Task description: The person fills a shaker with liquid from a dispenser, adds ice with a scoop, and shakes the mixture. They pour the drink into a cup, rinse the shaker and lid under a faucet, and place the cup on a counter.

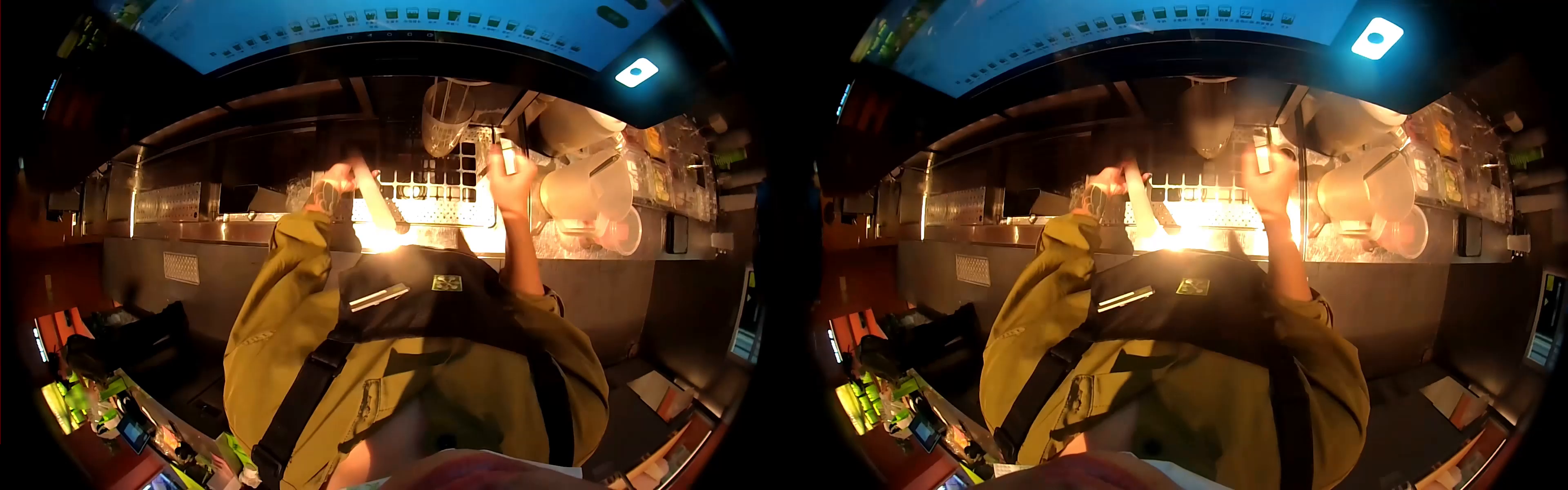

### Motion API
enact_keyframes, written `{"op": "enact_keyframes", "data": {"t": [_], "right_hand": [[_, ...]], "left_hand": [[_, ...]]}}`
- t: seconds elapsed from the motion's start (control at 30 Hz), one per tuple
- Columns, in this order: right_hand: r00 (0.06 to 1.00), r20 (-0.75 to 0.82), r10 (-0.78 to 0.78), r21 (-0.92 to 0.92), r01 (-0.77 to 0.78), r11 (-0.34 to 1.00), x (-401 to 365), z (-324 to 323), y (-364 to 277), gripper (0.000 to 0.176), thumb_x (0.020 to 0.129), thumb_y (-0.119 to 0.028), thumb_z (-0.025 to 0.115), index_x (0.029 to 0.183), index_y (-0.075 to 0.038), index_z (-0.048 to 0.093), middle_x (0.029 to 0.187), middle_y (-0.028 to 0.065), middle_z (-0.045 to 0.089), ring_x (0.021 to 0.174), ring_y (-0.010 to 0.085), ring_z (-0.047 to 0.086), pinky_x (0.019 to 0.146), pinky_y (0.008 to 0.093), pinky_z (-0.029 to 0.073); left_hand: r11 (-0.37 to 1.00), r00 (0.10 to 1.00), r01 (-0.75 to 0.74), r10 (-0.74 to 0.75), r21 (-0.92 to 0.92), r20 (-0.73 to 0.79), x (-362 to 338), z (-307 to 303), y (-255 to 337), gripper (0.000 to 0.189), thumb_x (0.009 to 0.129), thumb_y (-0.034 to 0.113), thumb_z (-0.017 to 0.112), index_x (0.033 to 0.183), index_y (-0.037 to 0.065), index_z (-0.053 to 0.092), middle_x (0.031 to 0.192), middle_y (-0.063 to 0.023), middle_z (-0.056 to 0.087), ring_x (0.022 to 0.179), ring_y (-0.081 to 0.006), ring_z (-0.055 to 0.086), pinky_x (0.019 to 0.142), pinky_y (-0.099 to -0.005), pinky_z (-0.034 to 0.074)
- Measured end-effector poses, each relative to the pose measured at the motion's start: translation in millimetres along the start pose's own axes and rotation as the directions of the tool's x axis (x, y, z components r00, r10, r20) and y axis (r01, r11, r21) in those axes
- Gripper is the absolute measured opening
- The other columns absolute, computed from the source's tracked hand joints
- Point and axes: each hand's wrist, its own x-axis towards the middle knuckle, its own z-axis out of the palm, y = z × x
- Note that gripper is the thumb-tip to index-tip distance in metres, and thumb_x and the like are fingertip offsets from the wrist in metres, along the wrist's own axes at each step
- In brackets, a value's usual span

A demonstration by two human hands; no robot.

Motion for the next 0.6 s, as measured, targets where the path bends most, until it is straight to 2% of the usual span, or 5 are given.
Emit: {"op": "enact_keyframes", "data": {"t": [0.03, 0.1, 0.17, 0.4, 0.6], "right_hand": [[0.993, 0.114, 0.012, -0.060, -0.005, 0.998, -18.2, 12.6, -44.9, 0.025, 0.079, -0.022, 0.068, 0.072, 0.001, 0.064, 0.069, 0.0144, 0.064, 0.064, 0.0199, 0.063, 0.061, 0.0293, 0.049], [0.931, 0.363, 0.030, -0.506, 0.170, 0.846, -43.7, 56.5, -39.7, 0.026, 0.076, -0.025, 0.068, 0.073, 0.000, 0.067, 0.071, 0.0204, 0.065, 0.065, 0.0324, 0.065, 0.063, 0.0368, 0.053], [0.618, 0.778, 0.113, -0.360, 0.291, 0.886, -51.0, 87.4, -30.8, 0.026, 0.076, -0.026, 0.065, 0.077, -0.001, 0.068, 0.076, 0.0224, 0.065, 0.072, 0.0373, 0.065, 0.068, 0.0425, 0.053], [0.590, 0.797, 0.129, -0.418, 0.384, 0.823, -69.3, 136.6, -42.7, 0.017, 0.072, -0.011, 0.059, 0.080, -0.002, 0.070, 0.080, 0.0183, 0.068, 0.080, 0.0324, 0.068, 0.068, 0.0420, 0.054], [0.564, 0.822, 0.083, -0.373, 0.422, 0.826, -72.5, 155.8, -35.2, 0.017, 0.070, -0.010, 0.058, 0.079, 0.000, 0.069, 0.082, 0.0209, 0.067, 0.079, 0.0345, 0.068, 0.070, 0.0418, 0.055]], "left_hand": [[1.000, 1.000, -0.015, 0.015, 0.025, 0.001, 0.0, 0.4, 1.7, 0.026, 0.088, 0.017, 0.054, 0.098, -0.007, 0.054, 0.091, -0.0233, 0.061, 0.085, -0.0350, 0.063, 0.076, -0.0445, 0.054], [0.996, 0.999, -0.051, 0.052, 0.074, -0.011, 5.2, -7.7, 4.2, 0.026, 0.088, 0.017, 0.054, 0.098, -0.007, 0.054, 0.091, -0.0231, 0.061, 0.085, -0.0348, 0.063, 0.076, -0.0444, 0.054], [0.989, 0.996, -0.079, 0.082, 0.125, -0.020, 0.3, -7.8, 5.8, 0.026, 0.088, 0.017, 0.054, 0.098, -0.006, 0.055, 0.090, -0.0228, 0.061, 0.085, -0.0346, 0.063, 0.075, -0.0443, 0.054], [0.902, 0.968, -0.219, 0.248, 0.372, -0.033, 5.2, -19.6, 7.0, 0.025, 0.087, 0.018, 0.055, 0.099, -0.004, 0.056, 0.089, -0.0219, 0.061, 0.083, -0.0338, 0.063, 0.073, -0.0439, 0.053], [0.639, 0.894, -0.337, 0.448, 0.692, 0.021, 1.4, -26.0, 3.3, 0.025, 0.086, 0.018, 0.056, 0.100, -0.003, 0.057, 0.088, -0.0211, 0.061, 0.082, -0.0332, 0.063, 0.072, -0.0436, 0.052]]}}
